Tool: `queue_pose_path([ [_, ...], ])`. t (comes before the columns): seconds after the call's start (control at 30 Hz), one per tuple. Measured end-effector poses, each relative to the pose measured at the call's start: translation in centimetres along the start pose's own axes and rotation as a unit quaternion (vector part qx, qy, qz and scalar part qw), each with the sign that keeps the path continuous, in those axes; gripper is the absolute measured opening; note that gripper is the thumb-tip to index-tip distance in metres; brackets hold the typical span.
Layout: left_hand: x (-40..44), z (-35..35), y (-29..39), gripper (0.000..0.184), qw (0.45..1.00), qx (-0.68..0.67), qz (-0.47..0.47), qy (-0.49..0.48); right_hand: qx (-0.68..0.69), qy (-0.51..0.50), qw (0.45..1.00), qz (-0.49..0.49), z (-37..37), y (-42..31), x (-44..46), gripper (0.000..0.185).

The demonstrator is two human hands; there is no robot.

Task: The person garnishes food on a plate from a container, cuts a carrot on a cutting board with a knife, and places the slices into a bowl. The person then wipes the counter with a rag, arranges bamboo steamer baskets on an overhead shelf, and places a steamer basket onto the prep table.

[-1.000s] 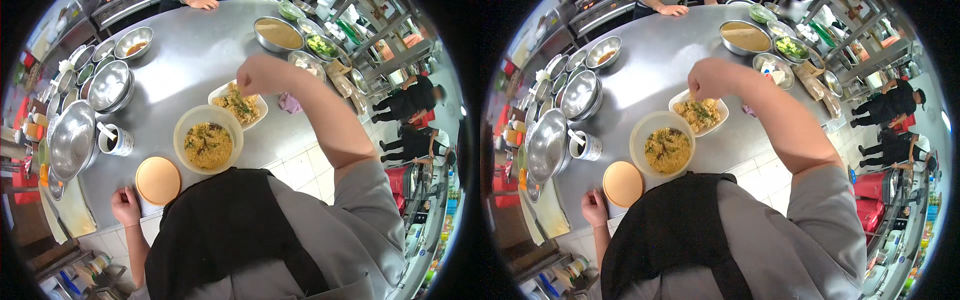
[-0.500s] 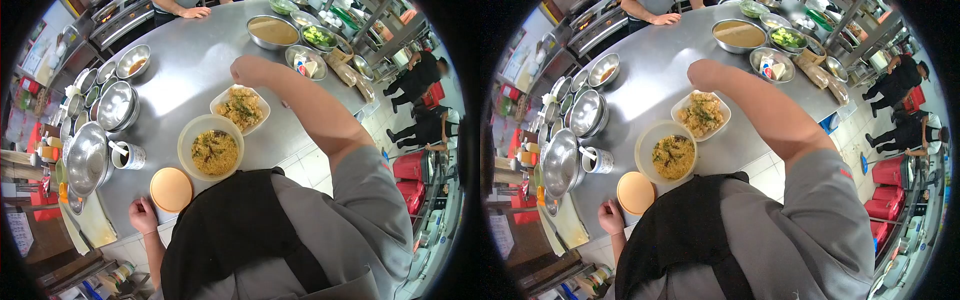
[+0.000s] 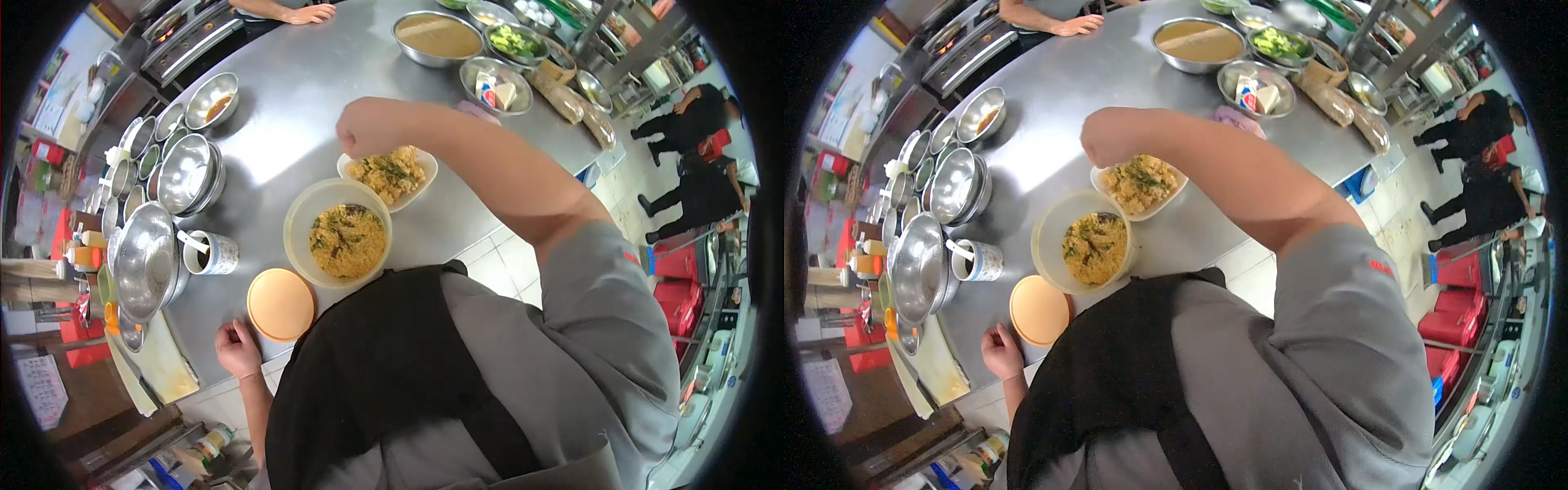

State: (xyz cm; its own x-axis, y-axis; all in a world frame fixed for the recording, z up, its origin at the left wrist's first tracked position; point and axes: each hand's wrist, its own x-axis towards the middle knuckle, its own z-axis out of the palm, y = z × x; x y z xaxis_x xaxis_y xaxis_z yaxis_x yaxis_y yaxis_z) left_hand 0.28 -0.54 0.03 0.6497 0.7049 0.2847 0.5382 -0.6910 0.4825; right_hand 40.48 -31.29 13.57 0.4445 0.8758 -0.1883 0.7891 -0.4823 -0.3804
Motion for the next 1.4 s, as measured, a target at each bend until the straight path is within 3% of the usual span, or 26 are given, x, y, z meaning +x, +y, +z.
queue_pose_path([
  [0.17,0.2,-0.3,0.1,0.031,0.999,-0.021,-0.021,-0.03,-0.127,-0.026,0.992,-0.003,2.4,-0.4,-0.8,0.015],
  [0.23,0.3,0.1,-1.3,0.027,0.993,-0.113,-0.023,-0.004,-0.2,-0.056,0.978,-0.027,1.5,-0.7,-2.6,0.018],
  [0.33,1.3,-0.6,-2.3,0.025,0.981,-0.19,-0.026,0.01,-0.071,0.074,0.994,0.026,-0.1,-1.4,-6.3,0.016],
  [0.43,1.9,-2.5,1.4,0.027,0.984,-0.172,0.001,-0.043,-0.12,0.044,0.992,0.019,-0.8,-1.1,-7.4,0.018],
  [0.47,2.1,-3.3,3.7,0.029,0.985,-0.155,0.015,-0.069,-0.09,0.075,0.993,0.021,-1.6,-1.5,-7.9,0.018],
  [0.5,2.2,-4.2,5.8,0.046,0.98,-0.117,-0.025,-0.159,-0.059,0.106,0.992,0.023,-2.7,-2.2,-8.6,0.019],
  [0.6,0.5,-3.5,10.1,0.079,0.96,0.028,0.219,-0.17,-0.003,0.153,0.987,0.055,-3.3,-3.4,-8.5,0.021],
  [0.63,-0.1,-3.1,11.5,0.089,0.961,0.05,0.187,-0.2,0.01,0.161,0.984,0.071,-3.2,-3.4,-8.4,0.021],
  [0.73,-1.1,-1.6,13.5,0.113,0.947,0.118,0.129,-0.27,-0.154,0.152,0.976,-0.018,1.2,0.2,-8.7,0.022],
  [0.77,-1.5,-0.8,13.0,0.117,0.942,0.146,0.128,-0.273,-0.097,0.197,0.975,0.027,1.2,1.3,-9.7,0.026],
  [0.8,-1.7,-0.2,12.8,0.122,0.938,0.173,0.123,-0.275,-0.09,0.151,0.979,0.1,-0.1,2.1,-10.9,0.027],
  [0.87,-1.7,-0.3,13.6,0.124,0.938,0.181,0.091,-0.282,-0.073,0.058,0.967,0.238,-3.2,3.5,-13.2,0.032],
  [0.97,-1.2,-0.5,14.7,0.126,0.935,0.194,0.062,-0.29,-0.084,-0.012,0.929,0.361,-1.2,6.6,-16.6,0.038],
  [1.07,-1.1,-0.1,14.7,0.122,0.941,0.174,0.077,-0.278,-0.161,0.16,0.9,0.372,7.3,11.3,-16.8,0.046],
  [1.13,-1.1,-0.2,14.3,0.119,0.949,0.142,0.091,-0.268,-0.171,0.193,0.903,0.343,11.3,12.3,-17.4,0.049],
  [1.3,-2.4,-1.2,13.0,0.116,0.963,0.088,0.085,-0.239,-0.134,0.247,0.917,0.282,12.3,10.6,-21.5,0.038],
  [1.4,-3.0,-3.1,13.5,0.115,0.971,0.055,0.067,-0.221,-0.098,0.262,0.885,0.371,14.4,17.4,-26.4,0.029],
])
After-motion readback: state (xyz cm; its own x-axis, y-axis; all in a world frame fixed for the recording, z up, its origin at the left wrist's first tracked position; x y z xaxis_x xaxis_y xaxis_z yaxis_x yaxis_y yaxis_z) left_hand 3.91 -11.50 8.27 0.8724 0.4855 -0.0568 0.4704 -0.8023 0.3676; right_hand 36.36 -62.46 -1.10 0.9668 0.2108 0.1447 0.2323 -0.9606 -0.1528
